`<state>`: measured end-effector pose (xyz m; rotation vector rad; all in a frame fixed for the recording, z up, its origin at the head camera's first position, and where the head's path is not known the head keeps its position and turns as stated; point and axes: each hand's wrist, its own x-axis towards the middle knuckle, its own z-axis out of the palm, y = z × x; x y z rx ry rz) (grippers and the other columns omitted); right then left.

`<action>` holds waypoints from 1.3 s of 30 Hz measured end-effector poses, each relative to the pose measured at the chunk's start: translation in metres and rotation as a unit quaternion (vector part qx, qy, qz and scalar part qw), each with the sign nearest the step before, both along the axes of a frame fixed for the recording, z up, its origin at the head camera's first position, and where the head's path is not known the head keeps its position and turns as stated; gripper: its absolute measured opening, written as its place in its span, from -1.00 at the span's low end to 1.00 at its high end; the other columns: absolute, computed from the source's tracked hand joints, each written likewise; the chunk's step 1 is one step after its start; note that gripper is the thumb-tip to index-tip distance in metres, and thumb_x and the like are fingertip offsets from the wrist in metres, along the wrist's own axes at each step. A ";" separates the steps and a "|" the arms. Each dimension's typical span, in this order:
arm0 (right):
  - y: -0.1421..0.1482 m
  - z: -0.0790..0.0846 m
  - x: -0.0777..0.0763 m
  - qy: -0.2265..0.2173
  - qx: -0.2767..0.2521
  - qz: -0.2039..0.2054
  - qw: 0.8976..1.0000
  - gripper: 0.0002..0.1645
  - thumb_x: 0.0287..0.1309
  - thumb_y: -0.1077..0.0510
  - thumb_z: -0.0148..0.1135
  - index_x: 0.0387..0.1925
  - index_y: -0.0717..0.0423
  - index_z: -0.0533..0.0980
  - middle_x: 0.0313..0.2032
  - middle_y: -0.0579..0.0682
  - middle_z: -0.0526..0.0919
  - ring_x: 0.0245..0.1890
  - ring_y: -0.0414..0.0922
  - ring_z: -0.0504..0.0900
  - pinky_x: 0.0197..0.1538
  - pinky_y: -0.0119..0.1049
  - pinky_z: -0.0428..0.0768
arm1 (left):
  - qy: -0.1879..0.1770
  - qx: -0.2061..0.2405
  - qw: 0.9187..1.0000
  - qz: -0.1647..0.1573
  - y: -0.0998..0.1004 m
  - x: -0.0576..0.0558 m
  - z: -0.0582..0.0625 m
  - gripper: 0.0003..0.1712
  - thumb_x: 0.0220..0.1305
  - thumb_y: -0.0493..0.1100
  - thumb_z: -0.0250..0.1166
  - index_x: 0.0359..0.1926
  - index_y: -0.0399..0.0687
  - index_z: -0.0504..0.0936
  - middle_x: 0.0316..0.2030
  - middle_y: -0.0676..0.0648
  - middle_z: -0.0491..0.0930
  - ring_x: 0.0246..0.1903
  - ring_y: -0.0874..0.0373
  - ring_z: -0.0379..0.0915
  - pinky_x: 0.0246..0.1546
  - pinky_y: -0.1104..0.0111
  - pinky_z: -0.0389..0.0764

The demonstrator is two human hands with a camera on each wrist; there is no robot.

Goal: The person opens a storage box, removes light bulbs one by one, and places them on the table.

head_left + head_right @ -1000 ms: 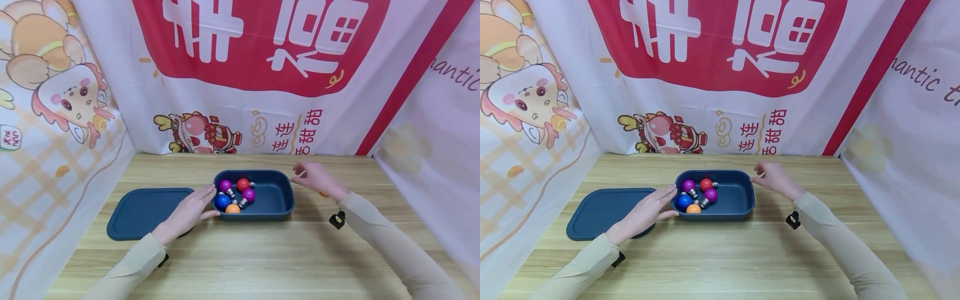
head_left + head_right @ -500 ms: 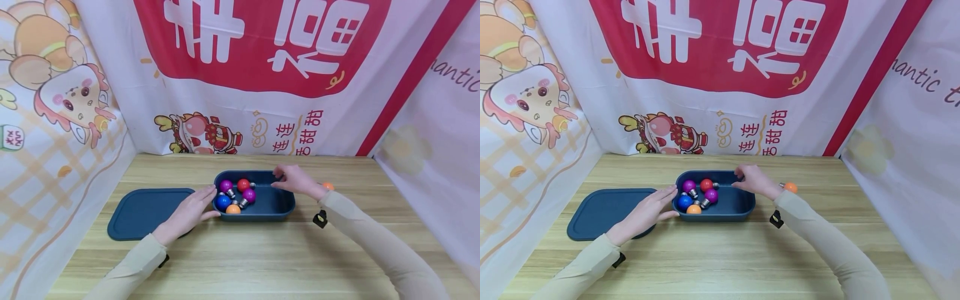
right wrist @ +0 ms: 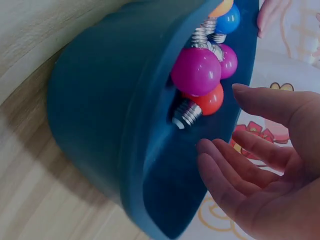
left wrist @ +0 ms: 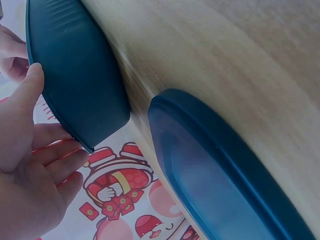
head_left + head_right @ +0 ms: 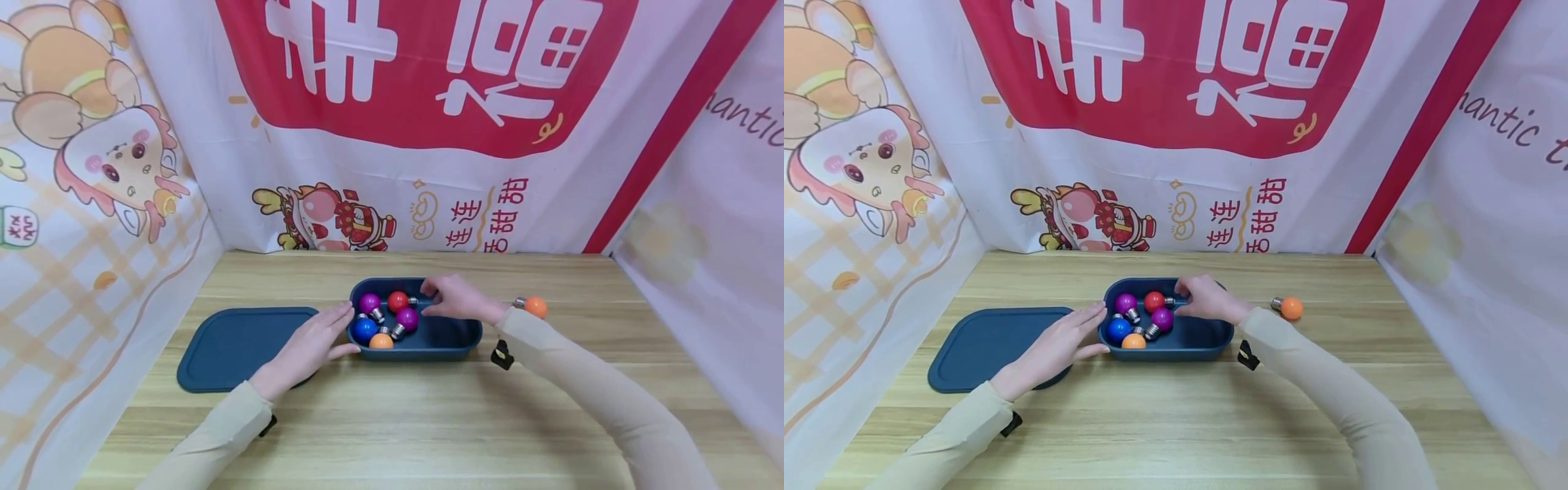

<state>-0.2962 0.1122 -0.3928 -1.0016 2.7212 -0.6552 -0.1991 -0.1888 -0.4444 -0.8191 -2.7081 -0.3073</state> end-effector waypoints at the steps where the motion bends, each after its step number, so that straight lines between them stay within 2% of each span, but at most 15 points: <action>1: -0.002 0.000 0.000 -0.003 -0.001 0.004 1.000 -0.50 0.11 0.18 0.44 0.04 0.35 0.52 -0.01 0.30 0.68 -0.11 0.09 0.74 -0.01 -0.18 0.74 | -0.001 0.000 1.000 0.000 0.000 0.000 0.000 -0.14 0.17 0.20 0.38 0.32 -0.29 0.46 0.34 -0.28 0.43 0.33 -0.15 0.42 0.27 -0.04 0.51; 6: -0.011 -0.004 0.000 -0.008 0.012 0.023 1.000 -0.48 0.11 0.19 0.45 0.05 0.34 0.51 0.02 0.27 0.66 -0.04 0.11 0.70 0.06 -0.15 0.71 | -0.005 0.000 1.000 0.000 -0.001 0.000 0.000 -0.14 0.17 0.21 0.37 0.32 -0.28 0.46 0.35 -0.28 0.43 0.33 -0.15 0.41 0.28 -0.04 0.50; 12: -0.020 -0.010 0.001 0.002 0.024 0.046 0.999 -0.53 0.09 0.18 0.47 0.00 0.29 0.53 0.00 0.20 0.68 -0.05 0.08 0.69 0.09 -0.14 0.69 | 0.002 0.001 1.000 -0.002 -0.001 -0.001 -0.001 -0.15 0.17 0.19 0.38 0.31 -0.29 0.46 0.34 -0.29 0.43 0.33 -0.16 0.41 0.27 -0.05 0.50; 21: -0.025 -0.014 0.001 -0.033 0.025 0.046 0.998 -0.51 0.12 0.22 0.44 0.07 0.28 0.52 0.05 0.19 0.65 0.01 0.06 0.66 0.14 -0.10 0.67 | 0.013 -0.004 1.000 -0.006 0.000 -0.002 -0.001 -0.15 0.17 0.19 0.39 0.30 -0.30 0.48 0.33 -0.29 0.45 0.32 -0.14 0.43 0.25 -0.02 0.53; 24: -0.026 -0.014 0.003 -0.034 0.031 0.048 0.998 -0.51 0.14 0.21 0.42 0.10 0.25 0.52 0.07 0.17 0.66 -0.03 0.02 0.67 0.10 -0.14 0.69 | 0.011 -0.003 1.000 -0.005 0.000 -0.002 -0.001 -0.15 0.17 0.20 0.38 0.30 -0.30 0.48 0.33 -0.29 0.44 0.32 -0.14 0.43 0.25 -0.02 0.53; 30: -0.025 -0.014 0.006 -0.066 0.046 0.054 0.995 -0.44 0.17 0.20 0.40 0.20 0.22 0.51 0.15 0.17 0.63 -0.12 -0.05 0.72 0.00 -0.25 0.73 | 0.007 -0.002 1.000 -0.005 0.000 -0.002 0.000 -0.15 0.18 0.19 0.38 0.31 -0.30 0.47 0.34 -0.29 0.44 0.32 -0.15 0.42 0.26 -0.02 0.52; 39: -0.022 -0.018 0.005 -0.076 0.071 0.072 0.992 -0.46 0.19 0.16 0.39 0.21 0.14 0.53 0.15 0.10 0.64 -0.09 -0.08 0.69 0.06 -0.20 0.71 | 0.008 0.000 1.000 -0.006 -0.001 -0.001 -0.001 -0.15 0.17 0.18 0.39 0.30 -0.31 0.47 0.33 -0.30 0.44 0.32 -0.16 0.42 0.25 -0.03 0.53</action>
